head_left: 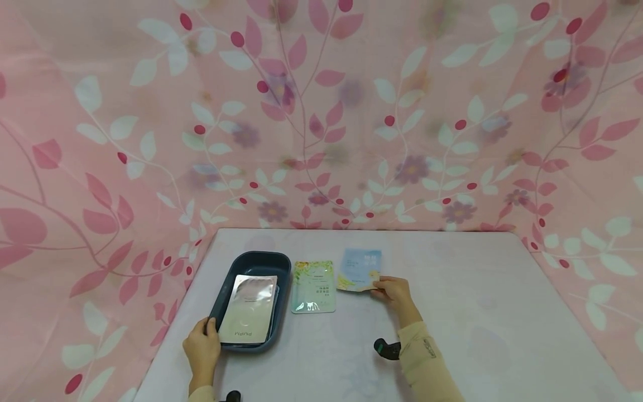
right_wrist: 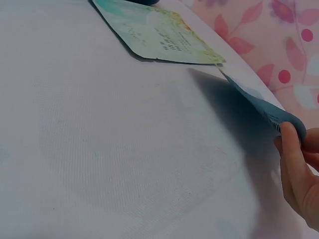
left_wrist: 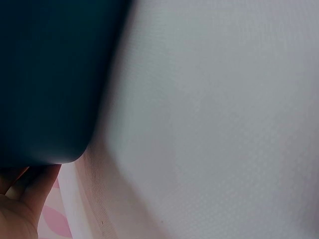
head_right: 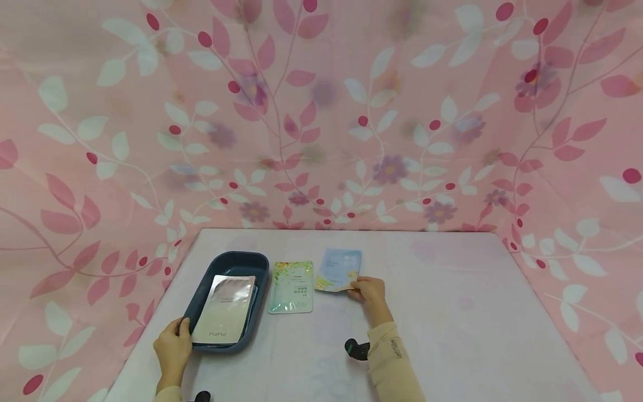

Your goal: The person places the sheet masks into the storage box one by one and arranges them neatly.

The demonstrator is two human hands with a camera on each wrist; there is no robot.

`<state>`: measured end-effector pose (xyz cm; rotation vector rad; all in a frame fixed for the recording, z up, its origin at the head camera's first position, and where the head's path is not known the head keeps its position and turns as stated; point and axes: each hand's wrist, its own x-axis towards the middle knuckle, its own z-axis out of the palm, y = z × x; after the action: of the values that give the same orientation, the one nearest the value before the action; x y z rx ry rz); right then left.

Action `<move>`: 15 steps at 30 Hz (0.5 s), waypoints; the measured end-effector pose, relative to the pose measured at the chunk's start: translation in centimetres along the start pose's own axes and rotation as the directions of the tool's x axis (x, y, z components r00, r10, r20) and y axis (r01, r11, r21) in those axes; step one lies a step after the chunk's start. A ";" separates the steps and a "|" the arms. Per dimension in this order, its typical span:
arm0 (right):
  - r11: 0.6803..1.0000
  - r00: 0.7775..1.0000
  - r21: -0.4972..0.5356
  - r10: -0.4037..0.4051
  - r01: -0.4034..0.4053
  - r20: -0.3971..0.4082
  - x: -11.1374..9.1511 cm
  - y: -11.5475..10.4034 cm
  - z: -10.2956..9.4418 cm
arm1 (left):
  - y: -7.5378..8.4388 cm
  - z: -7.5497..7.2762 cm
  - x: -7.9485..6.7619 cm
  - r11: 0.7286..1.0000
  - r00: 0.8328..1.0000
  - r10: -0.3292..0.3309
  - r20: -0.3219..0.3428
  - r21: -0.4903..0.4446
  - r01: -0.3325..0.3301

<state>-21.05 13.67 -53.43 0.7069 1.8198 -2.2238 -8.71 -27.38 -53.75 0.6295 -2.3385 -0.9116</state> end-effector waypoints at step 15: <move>0.996 0.995 0.002 -0.089 0.089 0.038 -1.3 -0.6 -1.3 | -0.1 0.0 0.0 1.000 1.000 0.003 -0.003 0.005 -0.003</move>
<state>-19.85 14.86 -52.46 0.5909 1.8683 -2.2758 -8.70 -27.42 -53.79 0.6284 -2.3395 -0.9030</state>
